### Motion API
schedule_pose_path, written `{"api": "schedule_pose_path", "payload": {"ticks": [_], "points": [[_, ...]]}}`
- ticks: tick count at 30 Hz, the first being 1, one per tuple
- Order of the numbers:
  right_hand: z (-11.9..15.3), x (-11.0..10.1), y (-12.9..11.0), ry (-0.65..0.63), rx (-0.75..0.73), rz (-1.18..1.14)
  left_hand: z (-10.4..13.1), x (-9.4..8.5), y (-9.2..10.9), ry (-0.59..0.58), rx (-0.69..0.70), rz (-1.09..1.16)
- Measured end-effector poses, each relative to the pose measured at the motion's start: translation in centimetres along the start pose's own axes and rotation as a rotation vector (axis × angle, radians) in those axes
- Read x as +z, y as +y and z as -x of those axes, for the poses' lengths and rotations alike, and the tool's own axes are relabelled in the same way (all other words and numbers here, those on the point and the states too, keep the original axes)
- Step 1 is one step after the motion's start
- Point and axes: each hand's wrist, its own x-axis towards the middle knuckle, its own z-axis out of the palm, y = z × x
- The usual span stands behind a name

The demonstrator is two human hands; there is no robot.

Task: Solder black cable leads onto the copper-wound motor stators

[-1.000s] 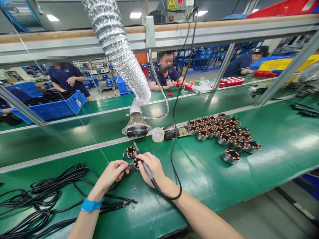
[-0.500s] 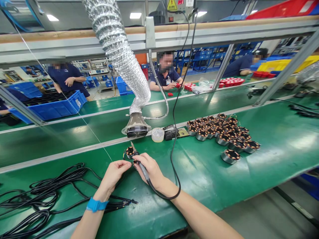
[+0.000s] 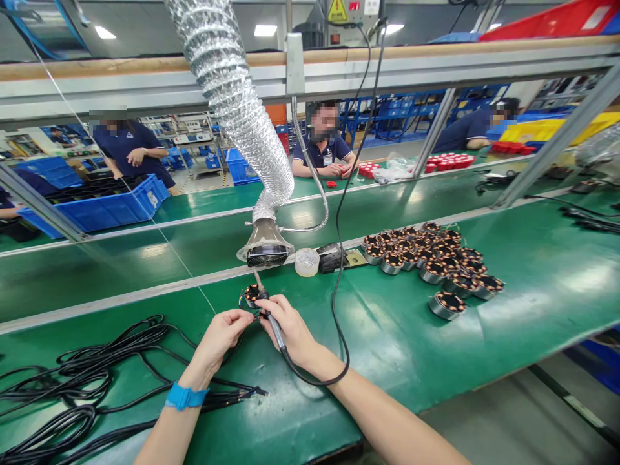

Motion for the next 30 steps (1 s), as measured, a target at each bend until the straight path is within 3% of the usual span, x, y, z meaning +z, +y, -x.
{"api": "schedule_pose_path", "payload": {"ticks": [15,22,30], "points": [[-0.2,0.1,-0.1,-0.053,0.017,-0.058,-0.1,0.0,-0.1,-0.013,0.014,-0.063],[-0.2,0.0,-0.2,-0.067,0.014,-0.06,0.5,0.3,1.0,-0.079,0.07,-0.144],[-0.1,-0.1,-0.4,-0.069,0.003,-0.053,0.4,0.2,0.4,-0.164,0.043,-0.105]]}}
